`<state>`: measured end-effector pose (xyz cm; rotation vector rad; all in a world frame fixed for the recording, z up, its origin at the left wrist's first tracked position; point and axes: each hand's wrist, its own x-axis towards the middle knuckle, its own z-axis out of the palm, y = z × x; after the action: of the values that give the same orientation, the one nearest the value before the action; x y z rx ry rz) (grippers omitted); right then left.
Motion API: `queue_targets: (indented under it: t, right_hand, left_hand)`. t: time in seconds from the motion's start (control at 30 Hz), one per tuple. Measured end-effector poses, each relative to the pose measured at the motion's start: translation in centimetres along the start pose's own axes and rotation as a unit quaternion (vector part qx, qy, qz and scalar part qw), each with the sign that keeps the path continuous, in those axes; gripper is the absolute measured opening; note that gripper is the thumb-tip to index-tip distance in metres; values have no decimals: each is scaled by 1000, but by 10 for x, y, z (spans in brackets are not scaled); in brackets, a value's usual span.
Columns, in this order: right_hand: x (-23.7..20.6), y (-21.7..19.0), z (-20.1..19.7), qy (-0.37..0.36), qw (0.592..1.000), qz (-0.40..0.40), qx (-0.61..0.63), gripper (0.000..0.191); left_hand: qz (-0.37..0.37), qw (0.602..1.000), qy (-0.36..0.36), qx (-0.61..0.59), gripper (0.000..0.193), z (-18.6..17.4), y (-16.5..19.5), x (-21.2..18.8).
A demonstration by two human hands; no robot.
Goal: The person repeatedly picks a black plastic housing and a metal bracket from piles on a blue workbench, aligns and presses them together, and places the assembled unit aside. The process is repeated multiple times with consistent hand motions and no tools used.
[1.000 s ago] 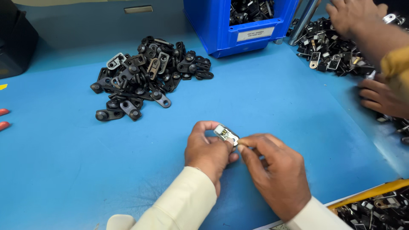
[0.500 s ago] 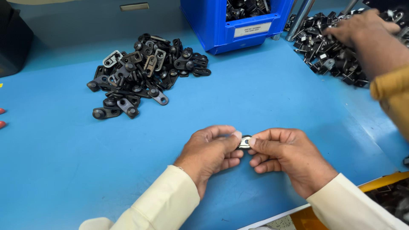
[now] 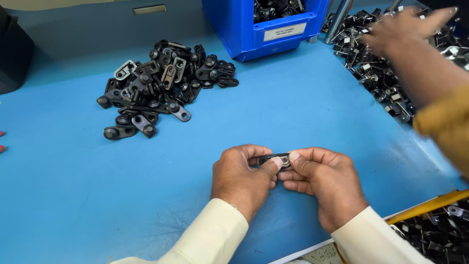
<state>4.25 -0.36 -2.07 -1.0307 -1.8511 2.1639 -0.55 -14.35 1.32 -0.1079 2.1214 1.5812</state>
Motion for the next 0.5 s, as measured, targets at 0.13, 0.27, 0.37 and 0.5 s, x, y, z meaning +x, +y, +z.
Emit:
queue_targets:
  t: [0.13,0.27,0.37,0.5]
  right_hand:
    - [-15,7,8,85,931,-260,-241,15]
    - [-23,10,4,105,788,-474,-378,18]
    - [-22,10,1,47,916,-350,-192,29]
    - [-17,8,-6,-14,998,-62,-19,26]
  left_hand:
    - [-20,998,19,-64,27,5,0,-4]
    - [-65,978,0,-196,30,6,-5,-2]
    - [-99,955,-19,-278,29,5,-10,2]
    - [-161,933,-41,-319,28,-1,-15,8]
